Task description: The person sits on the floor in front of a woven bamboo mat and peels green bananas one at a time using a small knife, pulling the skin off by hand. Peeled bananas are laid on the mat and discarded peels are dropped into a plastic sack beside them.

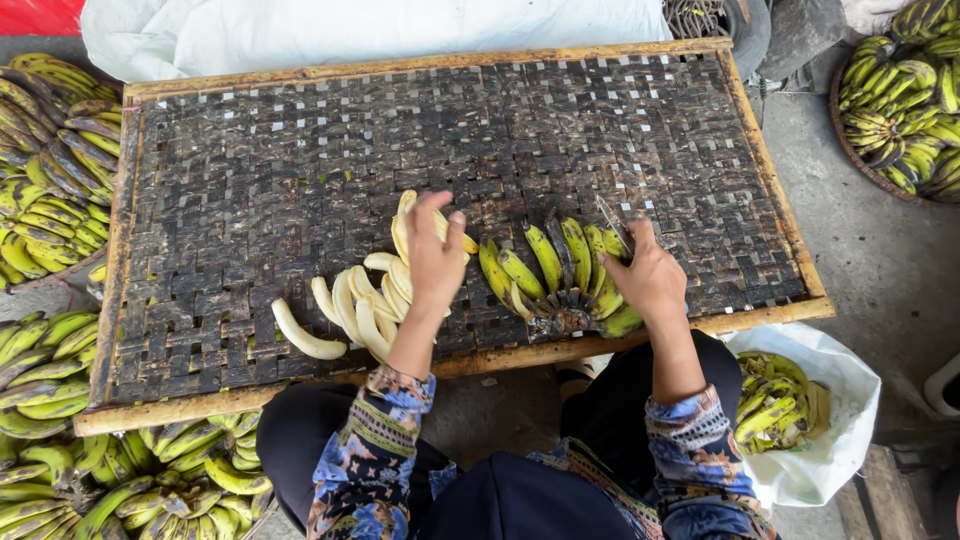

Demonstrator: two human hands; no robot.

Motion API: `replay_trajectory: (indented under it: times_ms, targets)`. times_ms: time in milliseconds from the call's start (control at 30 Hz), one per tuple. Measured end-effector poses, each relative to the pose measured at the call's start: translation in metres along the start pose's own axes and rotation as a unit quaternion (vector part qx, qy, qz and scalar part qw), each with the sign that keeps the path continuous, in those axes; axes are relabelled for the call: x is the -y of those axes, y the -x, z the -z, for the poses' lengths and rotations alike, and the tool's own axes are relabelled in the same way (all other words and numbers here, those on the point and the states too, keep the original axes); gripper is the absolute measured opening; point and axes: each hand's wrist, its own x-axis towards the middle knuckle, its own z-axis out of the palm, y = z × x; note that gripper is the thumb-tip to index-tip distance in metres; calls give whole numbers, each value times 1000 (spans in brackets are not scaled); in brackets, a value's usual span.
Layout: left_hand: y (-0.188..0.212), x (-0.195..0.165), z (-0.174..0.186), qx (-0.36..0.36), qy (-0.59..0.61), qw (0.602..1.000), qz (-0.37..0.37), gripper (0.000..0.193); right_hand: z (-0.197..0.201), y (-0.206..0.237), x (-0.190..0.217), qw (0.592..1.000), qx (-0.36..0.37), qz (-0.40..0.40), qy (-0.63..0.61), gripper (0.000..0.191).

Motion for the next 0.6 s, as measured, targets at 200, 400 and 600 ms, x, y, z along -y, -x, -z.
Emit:
replay_trajectory:
  times_ms: [200,400,600]
  targets:
    - [36,-42,-30,106,26,994,-8,26,22,33,30,984,-142,101,30,64]
    - [60,-54,-40,159,-30,974,-160,28,28,62,55,965,-223,134,39,59]
    - [72,-70,-34,238,3,949,-208,52,41,77,53,935,-300,182,-53,56]
